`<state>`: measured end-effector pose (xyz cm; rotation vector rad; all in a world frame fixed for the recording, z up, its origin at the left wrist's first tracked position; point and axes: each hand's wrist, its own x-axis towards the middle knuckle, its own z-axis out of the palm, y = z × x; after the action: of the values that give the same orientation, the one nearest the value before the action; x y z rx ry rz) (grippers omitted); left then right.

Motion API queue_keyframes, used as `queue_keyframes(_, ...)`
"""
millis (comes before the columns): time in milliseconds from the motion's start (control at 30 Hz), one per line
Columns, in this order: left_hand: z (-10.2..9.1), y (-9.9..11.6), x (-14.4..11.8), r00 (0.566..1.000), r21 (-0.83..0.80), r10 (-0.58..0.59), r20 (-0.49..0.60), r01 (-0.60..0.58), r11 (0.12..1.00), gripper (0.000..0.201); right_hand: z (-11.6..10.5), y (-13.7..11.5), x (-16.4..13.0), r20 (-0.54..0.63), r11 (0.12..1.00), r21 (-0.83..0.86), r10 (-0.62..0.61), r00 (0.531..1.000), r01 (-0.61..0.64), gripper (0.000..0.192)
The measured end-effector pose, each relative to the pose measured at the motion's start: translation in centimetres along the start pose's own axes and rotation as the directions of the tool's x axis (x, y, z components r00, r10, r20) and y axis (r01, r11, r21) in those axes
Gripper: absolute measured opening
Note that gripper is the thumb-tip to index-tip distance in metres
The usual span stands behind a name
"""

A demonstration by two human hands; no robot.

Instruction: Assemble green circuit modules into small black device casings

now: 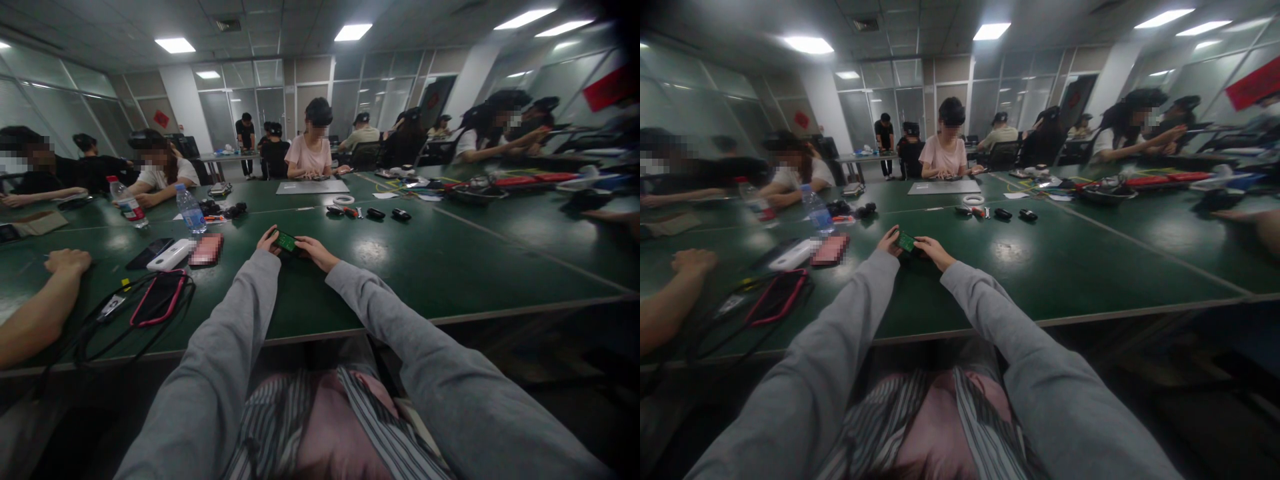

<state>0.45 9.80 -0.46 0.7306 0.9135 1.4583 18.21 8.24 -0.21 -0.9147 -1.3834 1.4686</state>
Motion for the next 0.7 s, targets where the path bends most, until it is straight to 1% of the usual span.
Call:
queue_keyframes(100,0.3,0.1,-0.1,1.0,-0.064,0.006,0.013,-0.006,0.998,0.055,-0.1,-0.1,-0.1,0.004,0.999,0.037,0.004,1.0,-0.005,0.031)
queue_keyframes(200,0.8,0.3,-0.4,0.999,-0.118,0.014,0.033,-0.01,0.993,0.057,-0.1,-0.2,-0.2,0.026,0.993,0.115,0.021,0.999,-0.024,0.031)
queue_keyframes(367,1.4,0.4,-1.0,0.996,-0.11,0.03,0.081,-0.021,0.994,0.053,0.1,-0.5,-0.4,0.072,0.978,0.18,0.092,0.993,-0.103,0.028)
queue_keyframes(467,1.9,0.2,-1.1,0.992,-0.125,0.036,0.122,-0.021,0.992,0.055,0.2,-1.0,-0.8,0.109,0.965,0.221,0.12,0.987,-0.142,0.03)
queue_keyframes(567,2.2,0.0,-1.3,0.98,-0.132,0.043,0.193,-0.017,0.991,0.058,0.3,-1.2,-1.2,0.158,0.942,0.286,0.134,0.978,-0.175,0.033)
queue_keyframes(633,2.3,0.0,-1.6,0.969,-0.126,0.054,0.242,-0.024,0.992,0.057,0.4,-1.1,-1.3,0.197,0.921,0.325,0.158,0.967,-0.217,0.034)
queue_keyframes(700,2.3,0.0,-1.8,0.964,-0.113,0.053,0.262,-0.025,0.993,0.054,0.4,-0.8,-1.2,0.212,0.9,0.355,0.189,0.959,-0.255,0.033)
